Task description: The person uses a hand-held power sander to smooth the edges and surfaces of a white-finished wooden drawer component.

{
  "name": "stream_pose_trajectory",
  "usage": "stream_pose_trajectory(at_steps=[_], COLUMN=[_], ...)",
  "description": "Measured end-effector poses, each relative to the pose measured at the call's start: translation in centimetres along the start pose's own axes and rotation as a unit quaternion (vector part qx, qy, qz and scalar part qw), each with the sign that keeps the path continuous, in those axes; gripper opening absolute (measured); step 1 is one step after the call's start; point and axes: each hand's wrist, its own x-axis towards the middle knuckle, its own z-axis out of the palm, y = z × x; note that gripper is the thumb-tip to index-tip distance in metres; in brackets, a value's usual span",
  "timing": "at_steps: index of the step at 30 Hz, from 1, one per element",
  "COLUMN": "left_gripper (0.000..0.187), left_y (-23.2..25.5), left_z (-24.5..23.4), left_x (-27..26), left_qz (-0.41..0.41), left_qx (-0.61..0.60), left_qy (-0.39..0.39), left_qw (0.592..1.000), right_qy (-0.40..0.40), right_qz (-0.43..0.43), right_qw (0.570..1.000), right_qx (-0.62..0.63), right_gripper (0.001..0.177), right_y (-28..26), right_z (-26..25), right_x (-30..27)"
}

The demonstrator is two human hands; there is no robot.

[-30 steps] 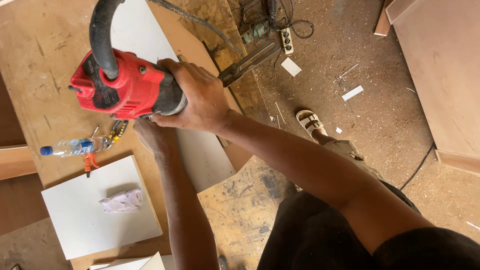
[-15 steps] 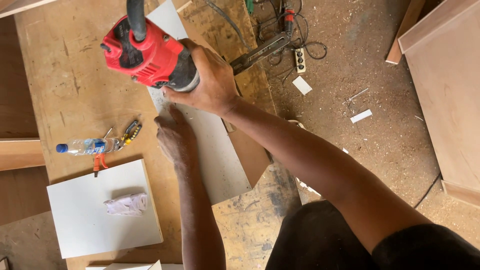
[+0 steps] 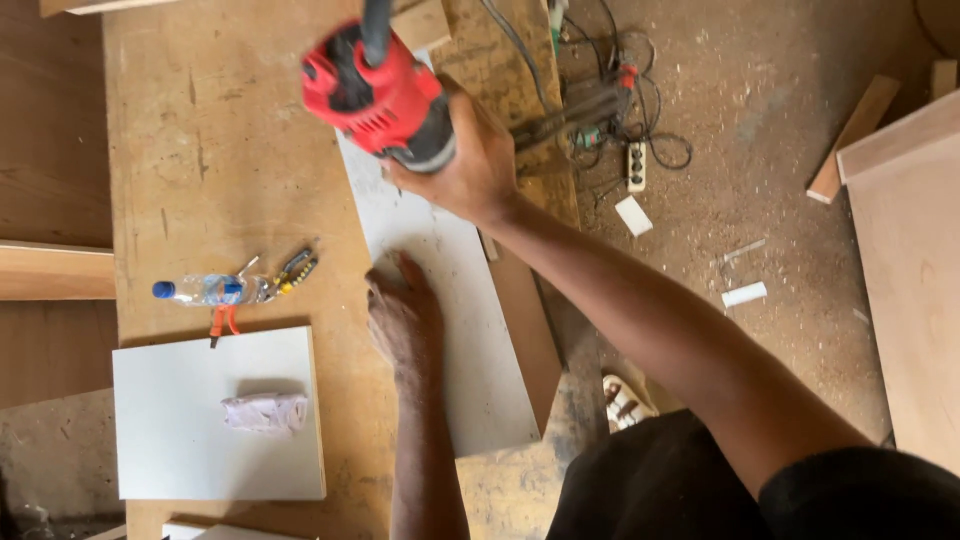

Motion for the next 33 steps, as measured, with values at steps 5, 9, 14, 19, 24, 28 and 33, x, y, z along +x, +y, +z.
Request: stream_pose_trajectory(at_steps=[5, 9, 14, 19, 24, 28, 33], left_gripper=[0.057, 0.054, 0.023, 0.030, 0.020, 0.049, 0.049], left_y=[0.8, 6.5, 8.7, 10.3, 10.5, 12.4, 11.0], left_z=[1.1, 3.4, 17.8, 16.3, 13.5, 6.0, 7.4], left_x=[4.9, 15.9, 30.8, 28.7, 27.0, 23.1, 23.8], left_qz=[0.059, 0.255, 0.454, 0.405, 0.405, 0.289, 0.313], left_qx=[0.106, 0.030, 0.013, -0.012, -0.058, -0.116, -0.055], left_qy=[0.021, 0.110, 0.175, 0.065, 0.022, -0.082, -0.118], left_qw=[0.992, 0.960, 0.874, 0.912, 0.912, 0.947, 0.941], right_qy=[0.041, 0.034, 0.023, -0.003, 0.041, 0.079, 0.070], right_qz=[0.026, -0.001, -0.003, 0.052, 0.029, 0.017, -0.005], right_qw=[0.999, 0.998, 0.996, 0.998, 0.999, 0.997, 0.996], right_qx=[0.023, 0.048, 0.089, 0.026, -0.001, -0.003, 0.050], right_gripper=[0.085, 0.077, 0.079, 0.089, 0.082, 0.084, 0.087], right_y=[-0.9, -0.9, 2.2, 3.5, 5.3, 5.6, 6.1], right_z=[-0.4, -1.6, -1.5, -1.2, 1.9, 4.5, 5.7], right_x=[-0.4, -0.1, -3.3, -4.0, -2.6, -1.2, 0.9])
